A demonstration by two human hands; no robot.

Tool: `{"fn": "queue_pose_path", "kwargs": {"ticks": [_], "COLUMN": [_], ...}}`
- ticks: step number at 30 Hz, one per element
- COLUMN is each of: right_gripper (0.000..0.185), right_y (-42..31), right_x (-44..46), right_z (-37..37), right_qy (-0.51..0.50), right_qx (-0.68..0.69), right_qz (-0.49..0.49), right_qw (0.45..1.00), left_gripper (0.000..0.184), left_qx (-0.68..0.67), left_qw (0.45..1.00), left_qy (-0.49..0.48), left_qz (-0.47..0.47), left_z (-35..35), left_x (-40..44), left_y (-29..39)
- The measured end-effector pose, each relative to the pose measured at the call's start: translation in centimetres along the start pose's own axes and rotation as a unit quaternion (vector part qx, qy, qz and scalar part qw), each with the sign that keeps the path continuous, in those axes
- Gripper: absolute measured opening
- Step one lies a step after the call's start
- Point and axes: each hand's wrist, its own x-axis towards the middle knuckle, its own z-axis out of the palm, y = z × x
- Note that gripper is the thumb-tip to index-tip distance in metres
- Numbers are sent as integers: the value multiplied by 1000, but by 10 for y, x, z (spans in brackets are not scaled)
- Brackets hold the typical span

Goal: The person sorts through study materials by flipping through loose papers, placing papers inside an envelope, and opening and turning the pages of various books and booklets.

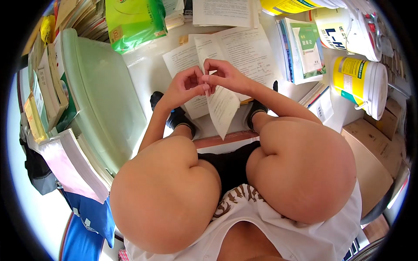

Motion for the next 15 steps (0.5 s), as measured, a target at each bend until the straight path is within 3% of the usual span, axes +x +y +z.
{"fn": "queue_pose_path", "kwargs": {"ticks": [7,9,12,15], "right_gripper": [22,25,28,29], "right_y": [0,-3,4,-3], "right_x": [-3,-6,-10,-28], "right_z": [-1,3,-20,-48], "right_qy": [-4,42,57,233], "right_qx": [40,40,-1,116], "right_qz": [-25,-26,-27,-5], "right_qw": [999,998,998,966], "left_gripper": [17,16,24,45], "left_qx": [4,2,15,-195], "left_qw": [1000,1000,996,954], "left_qy": [17,20,87,225], "left_qz": [10,16,20,44], "left_z": [-3,-4,-9,-35], "left_x": [-3,-5,-12,-29], "left_y": [0,-4,-12,-31]}}
